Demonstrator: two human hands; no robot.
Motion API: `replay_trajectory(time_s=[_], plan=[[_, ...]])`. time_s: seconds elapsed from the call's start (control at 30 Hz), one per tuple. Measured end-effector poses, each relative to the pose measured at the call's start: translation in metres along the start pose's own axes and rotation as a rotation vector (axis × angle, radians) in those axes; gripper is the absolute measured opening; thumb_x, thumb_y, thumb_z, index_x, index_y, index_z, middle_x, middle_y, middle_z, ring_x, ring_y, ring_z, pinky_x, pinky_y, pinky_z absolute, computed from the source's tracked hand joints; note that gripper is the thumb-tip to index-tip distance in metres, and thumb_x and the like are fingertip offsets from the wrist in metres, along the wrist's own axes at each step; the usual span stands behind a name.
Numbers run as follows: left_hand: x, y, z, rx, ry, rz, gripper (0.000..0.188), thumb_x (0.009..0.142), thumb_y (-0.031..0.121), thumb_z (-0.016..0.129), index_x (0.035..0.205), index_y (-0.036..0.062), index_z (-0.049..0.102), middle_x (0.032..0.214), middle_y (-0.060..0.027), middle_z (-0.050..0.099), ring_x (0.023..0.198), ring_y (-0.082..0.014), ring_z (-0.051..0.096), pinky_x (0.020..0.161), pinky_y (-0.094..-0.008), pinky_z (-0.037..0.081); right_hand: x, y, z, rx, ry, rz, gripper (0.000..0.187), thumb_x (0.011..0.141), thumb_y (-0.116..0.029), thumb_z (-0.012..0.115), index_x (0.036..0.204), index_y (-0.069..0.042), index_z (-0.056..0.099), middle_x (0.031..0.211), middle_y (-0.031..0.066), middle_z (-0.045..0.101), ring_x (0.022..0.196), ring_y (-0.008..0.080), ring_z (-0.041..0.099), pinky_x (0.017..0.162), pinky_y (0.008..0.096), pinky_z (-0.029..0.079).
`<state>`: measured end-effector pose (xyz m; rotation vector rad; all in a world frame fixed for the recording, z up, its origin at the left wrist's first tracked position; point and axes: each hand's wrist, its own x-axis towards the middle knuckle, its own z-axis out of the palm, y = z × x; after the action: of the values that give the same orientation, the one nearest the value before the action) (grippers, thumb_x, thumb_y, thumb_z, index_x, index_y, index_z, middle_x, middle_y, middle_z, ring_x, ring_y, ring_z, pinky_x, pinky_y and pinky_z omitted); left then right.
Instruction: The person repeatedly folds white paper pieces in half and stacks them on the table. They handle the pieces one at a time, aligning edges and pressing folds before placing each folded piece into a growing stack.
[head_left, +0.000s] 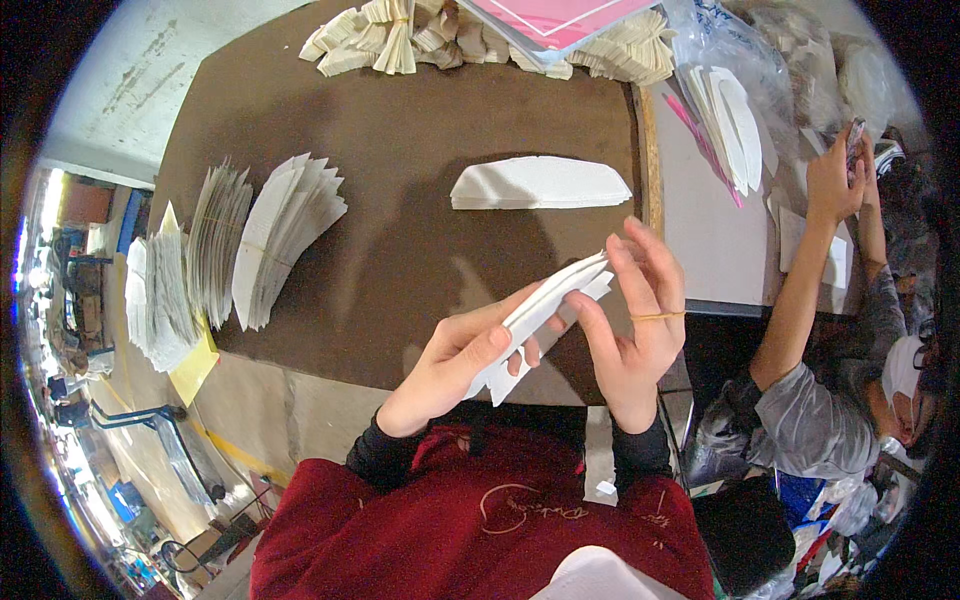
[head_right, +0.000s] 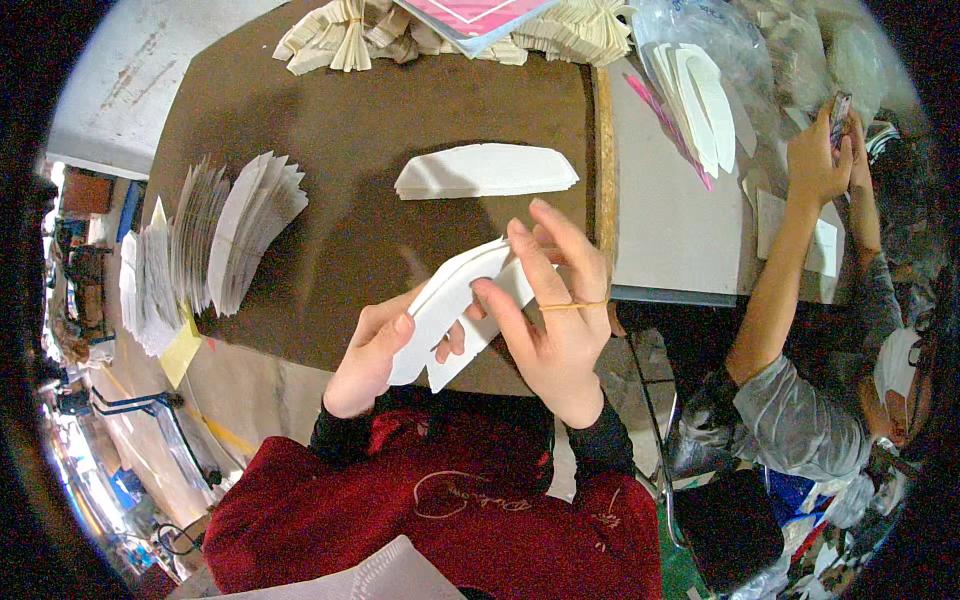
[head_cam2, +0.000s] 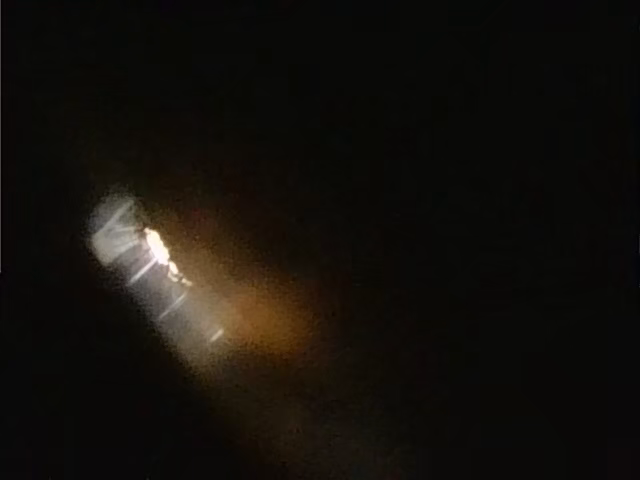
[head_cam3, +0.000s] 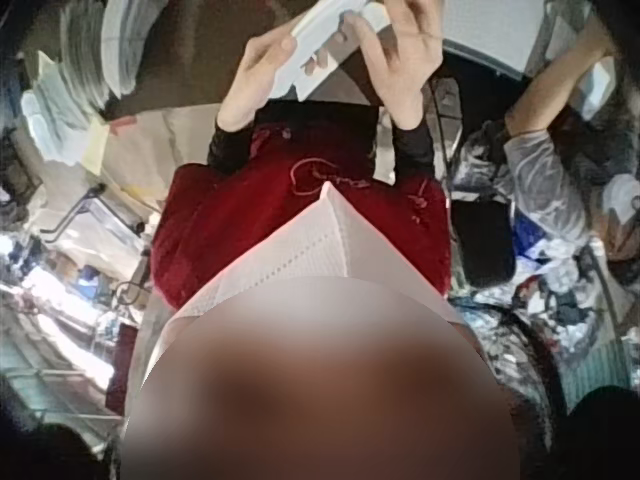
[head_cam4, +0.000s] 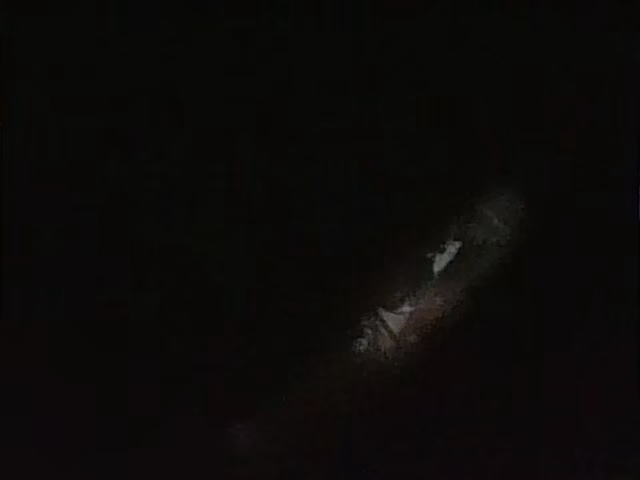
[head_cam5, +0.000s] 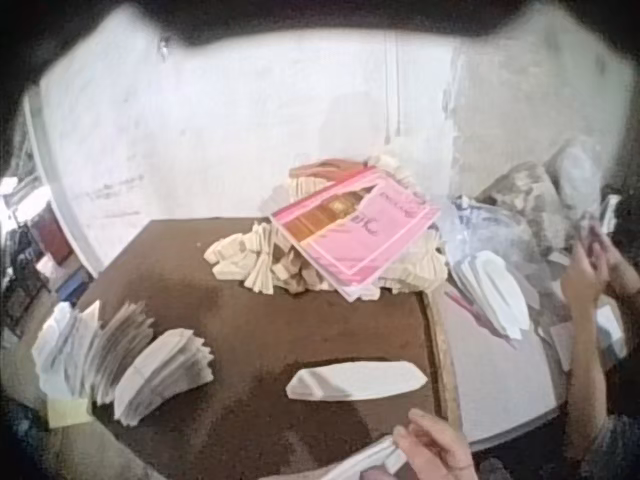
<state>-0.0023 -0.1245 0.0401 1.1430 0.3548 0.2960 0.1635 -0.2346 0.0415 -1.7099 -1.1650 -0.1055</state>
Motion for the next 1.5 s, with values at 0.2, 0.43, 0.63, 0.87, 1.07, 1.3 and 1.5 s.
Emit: replay_trajectory(time_s=[0.2,0.43,0.63,0.87,1.07,1.3,1.5], plan=[[0.006,-0.006,-0.006,-0.286,0.318,0.085,0.057,0.106,0.044,0.037,0.136,-0.0022,0.051,0.119,-0.0147,0.066,0.081,-0.0151,0.063,0.069,-0.0262,0.051,-0.012,-0.003,0.011,-0.023,0.026,-0.135,0.035,0.071,0.002,0.081,0.103,-0.006,0.069,0.111,0.0127,0.068,0.094,0.0281,0.064,0.078,0.0374,0.053],[0.009,0.011,-0.047,-0.165,0.59,0.162,0.066,0.104,0.053,0.03,0.14,0.0,0.045,0.125,-0.0191,0.061,0.097,-0.0217,0.066,0.083,-0.0342,0.056,-0.028,0.006,-0.028,0.809,-0.017,-0.504,0.022,0.086,-0.014,0.07,0.1,-0.009,0.054,0.086,0.0125,0.066,0.075,0.0215,0.064,0.066,0.0361,0.046],[-0.005,0.014,-0.028,-0.157,0.072,0.033,0.075,0.1,0.054,0.045,0.142,-0.0071,0.043,0.128,-0.0225,0.06,0.105,-0.028,0.065,0.089,-0.0386,0.054,-0.015,-0.021,-0.005,0.652,-0.014,0.392,0.017,0.087,-0.001,0.069,0.102,0.002,0.062,0.087,0.0095,0.065,0.068,0.0129,0.061,0.064,0.0273,0.052],[-0.008,0.02,-0.032,-0.121,-0.106,-0.038,0.078,0.099,0.055,0.047,0.146,-0.0062,0.038,0.13,-0.0185,0.059,0.103,-0.0248,0.065,0.088,-0.0344,0.052,0.011,-0.028,0.015,0.368,-0.066,0.145,0.029,0.083,0.005,0.071,0.112,0.003,0.066,0.101,0.0129,0.067,0.085,0.0175,0.064,0.077,0.0286,0.051],[-0.01,0.018,-0.034,-0.095,-0.138,-0.045,0.07,0.101,0.047,0.049,0.148,-0.0025,0.038,0.121,-0.0113,0.062,0.088,-0.0142,0.057,0.075,-0.0271,0.047,0.01,-0.021,0.019,0.15,0.025,0.041,0.036,0.075,-0.001,0.08,0.11,-0.003,0.071,0.098,0.0123,0.064,0.087,0.0231,0.064,0.074,0.0312,0.052],[-0.01,0.018,-0.018,0.052,-0.118,0.157,0.061,0.101,0.045,0.053,0.148,0.0072,0.044,0.108,0.0042,0.063,0.085,-0.0057,0.052,0.071,-0.0226,0.046,-0.005,-0.02,0.007,-0.159,0.072,-0.004,0.025,0.074,-0.002,0.079,0.098,0.001,0.072,0.105,0.0158,0.064,0.096,0.0301,0.062,0.087,0.0396,0.052],[-0.028,0.019,-0.024,-0.028,-0.061,0.227,0.057,0.103,0.043,0.049,0.149,0.0089,0.042,0.093,0.0007,0.064,0.073,-0.0073,0.051,0.063,-0.0241,0.045,0.015,-0.031,0.021,0.177,-0.002,-0.083,0.023,0.087,-0.011,0.075,0.1,0.003,0.061,0.105,0.0167,0.054,0.09,0.0291,0.056,0.078,0.0406,0.049]])
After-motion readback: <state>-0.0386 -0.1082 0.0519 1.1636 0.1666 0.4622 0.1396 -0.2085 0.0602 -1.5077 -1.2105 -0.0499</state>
